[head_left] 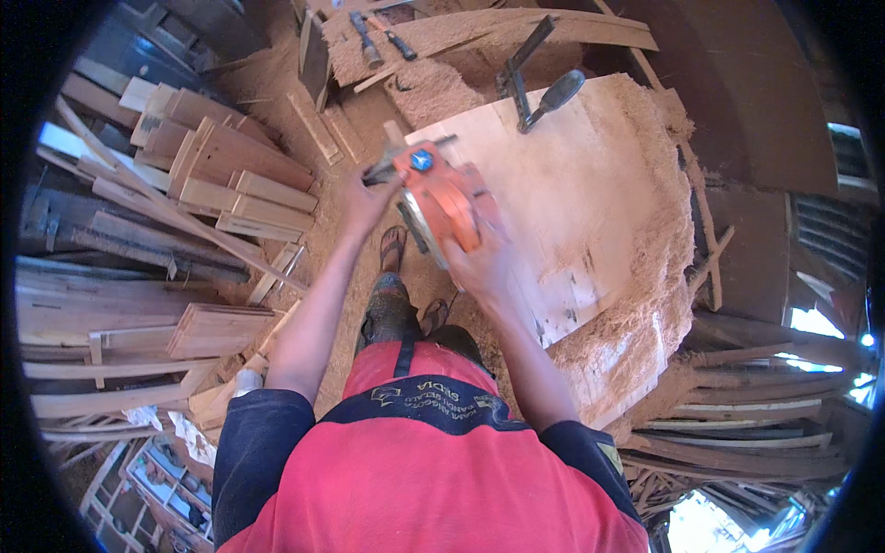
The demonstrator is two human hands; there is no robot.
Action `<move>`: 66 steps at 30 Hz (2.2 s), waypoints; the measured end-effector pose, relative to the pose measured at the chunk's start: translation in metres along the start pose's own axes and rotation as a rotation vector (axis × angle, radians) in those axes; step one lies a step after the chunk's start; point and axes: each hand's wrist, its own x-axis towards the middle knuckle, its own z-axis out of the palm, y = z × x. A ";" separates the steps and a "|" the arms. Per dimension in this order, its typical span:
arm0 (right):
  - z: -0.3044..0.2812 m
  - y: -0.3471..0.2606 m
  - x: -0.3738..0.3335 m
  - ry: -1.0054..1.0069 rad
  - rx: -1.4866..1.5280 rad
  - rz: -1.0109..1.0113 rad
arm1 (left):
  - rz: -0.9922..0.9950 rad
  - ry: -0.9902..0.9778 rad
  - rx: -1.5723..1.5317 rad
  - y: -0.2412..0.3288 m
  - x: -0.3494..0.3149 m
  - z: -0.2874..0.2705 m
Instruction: The person uses a hand planer and a chisel to smooth a wooden board on a workbench. They move wood shavings aside by hand, reposition the board, and use a power sander on the surface and edges.
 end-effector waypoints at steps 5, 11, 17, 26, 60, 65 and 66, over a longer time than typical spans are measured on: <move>0.054 -0.034 0.083 -0.060 0.020 -0.051 | 0.024 -0.012 0.062 -0.026 0.115 -0.036; 0.044 -0.036 0.088 -0.102 0.019 -0.013 | 0.065 -0.198 0.089 -0.004 0.133 -0.045; -0.045 0.051 -0.069 -0.079 -0.110 -0.060 | -0.068 -0.416 -0.003 -0.007 -0.033 0.010; -0.194 0.115 -0.300 -0.105 0.017 0.256 | -0.002 -0.592 0.228 0.005 -0.292 0.065; 0.044 -0.020 0.074 -0.156 0.097 -0.058 | 0.005 -0.197 -0.084 -0.024 0.130 -0.042; -0.061 0.041 -0.082 -0.205 0.011 0.094 | 0.025 -0.438 0.013 -0.031 -0.033 0.010; -0.070 0.074 -0.124 -0.155 -0.008 0.055 | -0.023 -0.507 0.012 -0.025 -0.075 0.024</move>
